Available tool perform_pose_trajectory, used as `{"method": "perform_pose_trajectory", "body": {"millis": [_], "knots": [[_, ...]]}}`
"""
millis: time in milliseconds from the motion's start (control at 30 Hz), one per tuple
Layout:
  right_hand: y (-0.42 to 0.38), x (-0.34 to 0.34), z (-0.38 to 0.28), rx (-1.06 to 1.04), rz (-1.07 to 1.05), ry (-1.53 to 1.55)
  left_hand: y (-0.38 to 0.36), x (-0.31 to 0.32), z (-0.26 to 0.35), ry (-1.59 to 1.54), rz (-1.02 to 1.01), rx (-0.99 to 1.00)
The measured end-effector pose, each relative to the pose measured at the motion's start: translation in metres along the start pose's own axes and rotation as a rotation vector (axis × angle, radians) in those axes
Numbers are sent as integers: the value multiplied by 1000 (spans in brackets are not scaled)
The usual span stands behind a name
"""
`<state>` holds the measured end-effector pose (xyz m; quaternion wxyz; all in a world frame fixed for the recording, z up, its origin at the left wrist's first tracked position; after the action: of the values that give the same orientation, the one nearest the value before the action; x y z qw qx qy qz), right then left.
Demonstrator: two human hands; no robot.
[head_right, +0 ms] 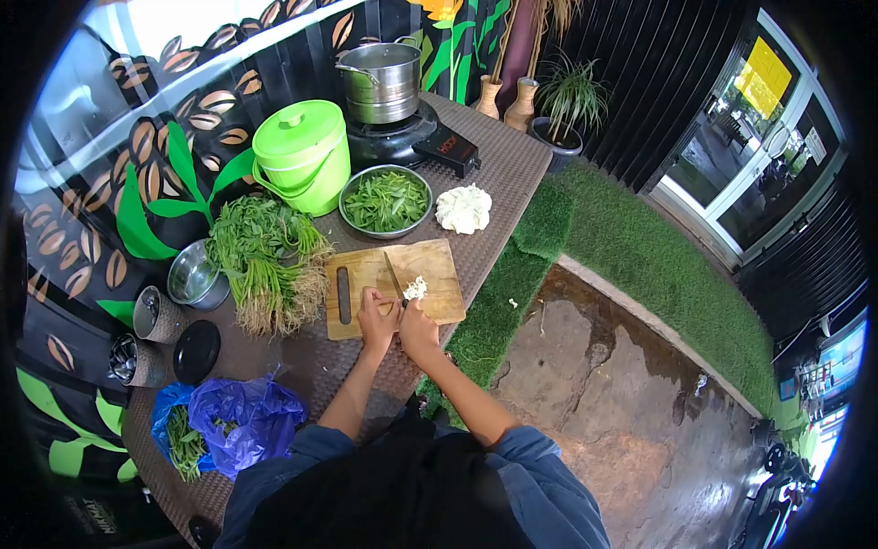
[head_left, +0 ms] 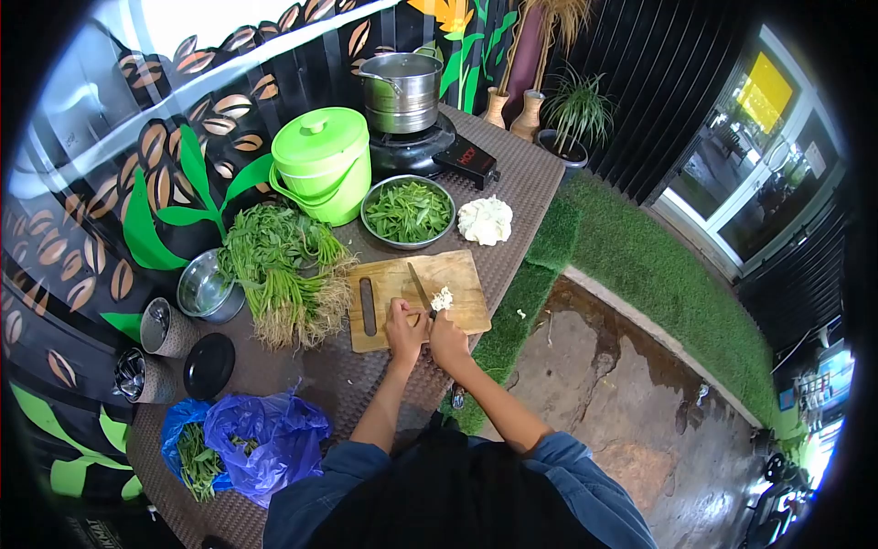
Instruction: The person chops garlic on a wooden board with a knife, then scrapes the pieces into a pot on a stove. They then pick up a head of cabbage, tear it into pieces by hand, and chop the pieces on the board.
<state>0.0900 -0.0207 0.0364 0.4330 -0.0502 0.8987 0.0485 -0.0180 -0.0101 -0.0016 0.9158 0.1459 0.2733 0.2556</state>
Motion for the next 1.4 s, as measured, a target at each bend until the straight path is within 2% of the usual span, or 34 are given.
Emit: {"method": "perform_pose_trajectory", "body": {"millis": [200,300,400,433,500,533,667,767,867,967,1033,1167,1233,1267,1333,1400], "knots": [[-9,-8,0,88,-104,-12,2,6,-8,11,36,20],[5,-22,14,84,-141,91,-1,5,-13,55,41,61],[15,-44,32,-17,-214,323,3,1,-3,116,52,106],[16,-50,37,-18,-214,322,3,0,3,136,62,118],[17,-63,44,-91,-85,259,4,0,13,202,38,107],[17,-68,45,-30,-63,214,5,0,17,269,12,97],[19,-74,49,28,-55,24,13,1,24,188,-31,46],[19,-65,53,-9,-87,-37,18,-4,10,123,-82,132],[15,-56,55,-192,-159,-114,20,-11,2,-12,-207,101],[16,-60,52,-236,-198,-138,24,-18,2,-92,-291,23],[12,-64,51,-200,-153,-73,27,-19,1,71,-335,70],[6,-62,57,-82,-14,119,41,-24,14,66,-391,115],[1,-61,58,-48,1,152,46,-20,15,83,-487,439],[-1,-60,59,-12,18,186,48,-18,15,82,-488,441],[-5,-58,60,15,19,189,51,-11,14,195,-712,423],[-7,-57,61,43,21,193,57,-6,13,269,-762,477]]}}
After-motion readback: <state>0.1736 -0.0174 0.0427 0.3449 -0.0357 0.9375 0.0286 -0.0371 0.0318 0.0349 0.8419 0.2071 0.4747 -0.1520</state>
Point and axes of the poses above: each hand's wrist, its own y-axis towards the middle knuckle, its own x-axis out of the palm, z = x × y, the point moved 1 cm from there along y, towards the middle knuckle, and after that the axes turned 9 degrees about y, right-handed, at the moved point
